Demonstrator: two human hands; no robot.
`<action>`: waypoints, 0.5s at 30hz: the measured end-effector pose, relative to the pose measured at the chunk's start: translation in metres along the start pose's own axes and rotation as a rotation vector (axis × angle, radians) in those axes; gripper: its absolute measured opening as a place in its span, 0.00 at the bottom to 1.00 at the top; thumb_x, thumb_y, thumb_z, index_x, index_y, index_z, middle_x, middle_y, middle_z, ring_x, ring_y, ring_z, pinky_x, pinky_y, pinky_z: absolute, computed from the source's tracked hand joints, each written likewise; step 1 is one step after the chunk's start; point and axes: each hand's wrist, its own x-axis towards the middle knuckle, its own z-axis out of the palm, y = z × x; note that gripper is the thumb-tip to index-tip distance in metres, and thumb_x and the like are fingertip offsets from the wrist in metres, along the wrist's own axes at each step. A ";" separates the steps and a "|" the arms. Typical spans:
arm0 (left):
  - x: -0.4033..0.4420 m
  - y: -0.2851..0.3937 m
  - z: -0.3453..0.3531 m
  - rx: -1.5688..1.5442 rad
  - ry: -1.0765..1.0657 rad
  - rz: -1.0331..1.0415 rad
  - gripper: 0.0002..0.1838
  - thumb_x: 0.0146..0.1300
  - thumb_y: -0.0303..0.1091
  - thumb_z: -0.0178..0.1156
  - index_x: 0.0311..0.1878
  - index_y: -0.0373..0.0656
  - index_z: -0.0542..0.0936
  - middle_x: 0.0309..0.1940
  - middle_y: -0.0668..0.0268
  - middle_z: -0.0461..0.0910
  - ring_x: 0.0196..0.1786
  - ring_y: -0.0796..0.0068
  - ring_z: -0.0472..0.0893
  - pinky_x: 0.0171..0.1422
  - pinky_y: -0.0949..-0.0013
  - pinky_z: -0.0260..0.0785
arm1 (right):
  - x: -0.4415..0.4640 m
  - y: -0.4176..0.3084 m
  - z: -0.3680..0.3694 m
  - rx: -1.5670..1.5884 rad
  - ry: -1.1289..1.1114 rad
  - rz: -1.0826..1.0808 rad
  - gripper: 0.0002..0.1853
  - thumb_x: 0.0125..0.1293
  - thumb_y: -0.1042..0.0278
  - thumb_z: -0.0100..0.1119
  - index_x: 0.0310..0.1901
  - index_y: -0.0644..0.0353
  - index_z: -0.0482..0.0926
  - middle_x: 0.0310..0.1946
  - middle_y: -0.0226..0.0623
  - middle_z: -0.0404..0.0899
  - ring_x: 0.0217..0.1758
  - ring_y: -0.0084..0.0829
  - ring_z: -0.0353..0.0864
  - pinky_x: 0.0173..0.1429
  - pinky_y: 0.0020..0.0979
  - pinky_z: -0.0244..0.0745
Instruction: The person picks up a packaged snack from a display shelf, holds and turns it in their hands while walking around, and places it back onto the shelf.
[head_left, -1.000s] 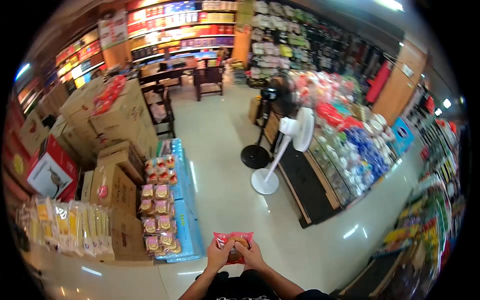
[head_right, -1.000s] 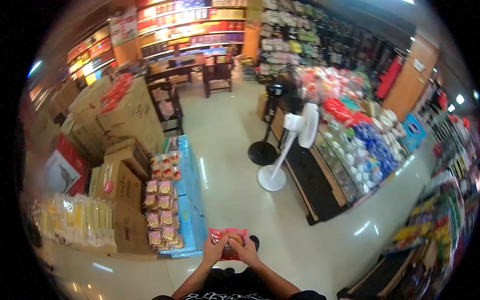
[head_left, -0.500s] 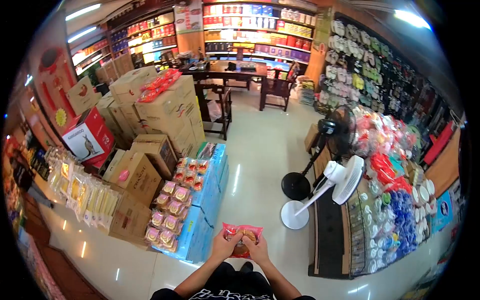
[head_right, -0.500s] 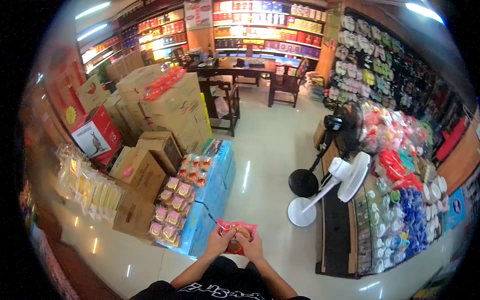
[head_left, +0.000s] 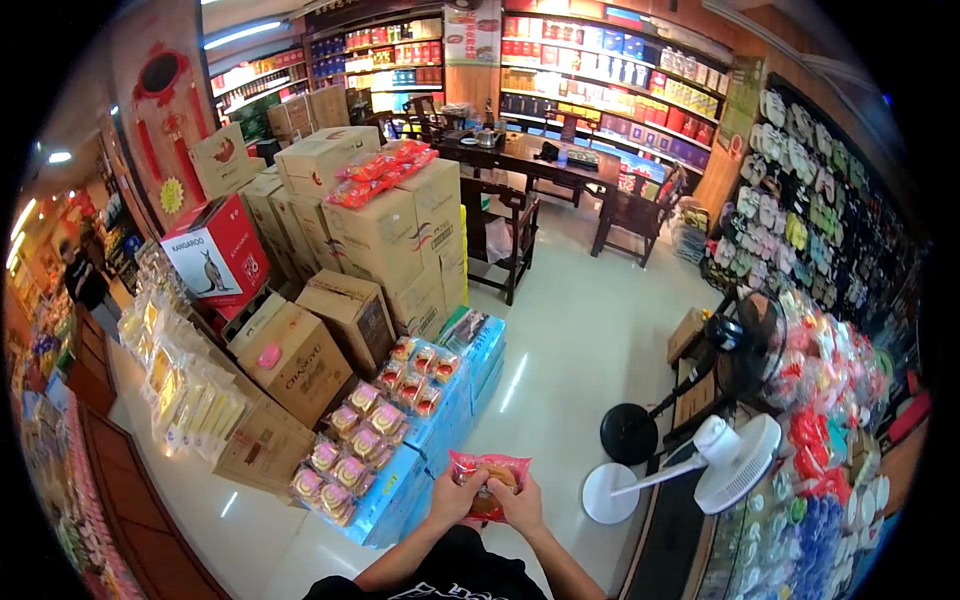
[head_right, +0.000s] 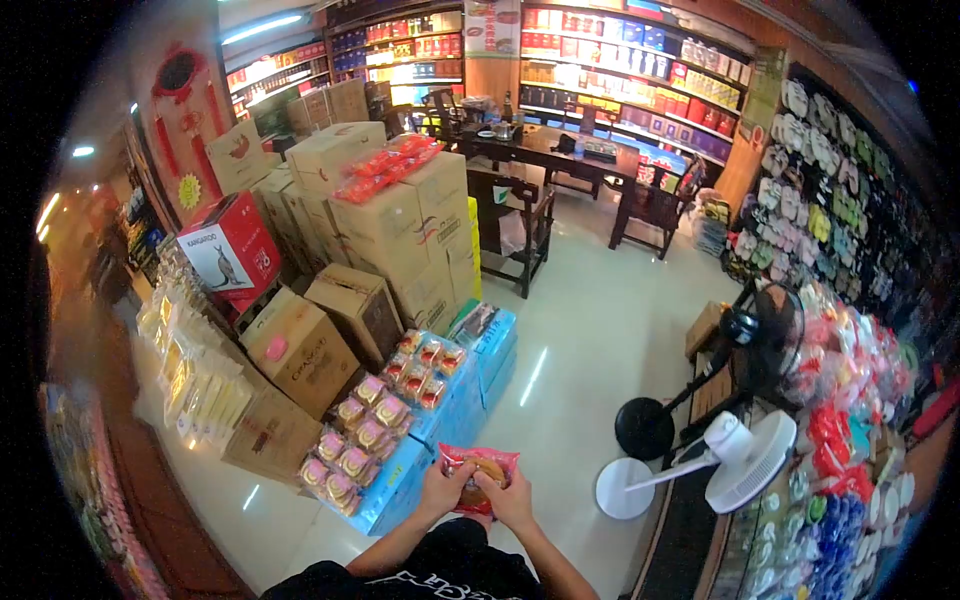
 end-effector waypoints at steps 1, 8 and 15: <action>0.011 0.009 0.003 0.010 0.006 -0.009 0.18 0.60 0.40 0.69 0.46 0.36 0.81 0.36 0.62 0.85 0.38 0.76 0.82 0.44 0.69 0.75 | 0.016 0.002 -0.001 -0.017 -0.009 -0.007 0.17 0.64 0.69 0.65 0.53 0.66 0.76 0.46 0.35 0.82 0.48 0.25 0.80 0.54 0.30 0.76; 0.134 0.042 0.029 -0.067 0.040 0.066 0.16 0.61 0.37 0.67 0.46 0.36 0.80 0.38 0.62 0.84 0.40 0.75 0.82 0.46 0.68 0.75 | 0.157 -0.001 -0.014 -0.109 -0.053 -0.089 0.16 0.64 0.70 0.65 0.52 0.65 0.77 0.46 0.36 0.83 0.48 0.25 0.81 0.54 0.30 0.76; 0.240 0.055 0.010 -0.129 0.025 0.047 0.20 0.63 0.40 0.66 0.51 0.37 0.76 0.41 0.62 0.83 0.44 0.76 0.80 0.51 0.67 0.73 | 0.271 -0.024 0.016 -0.057 -0.148 -0.123 0.16 0.64 0.71 0.64 0.53 0.66 0.77 0.45 0.35 0.82 0.48 0.25 0.81 0.54 0.30 0.76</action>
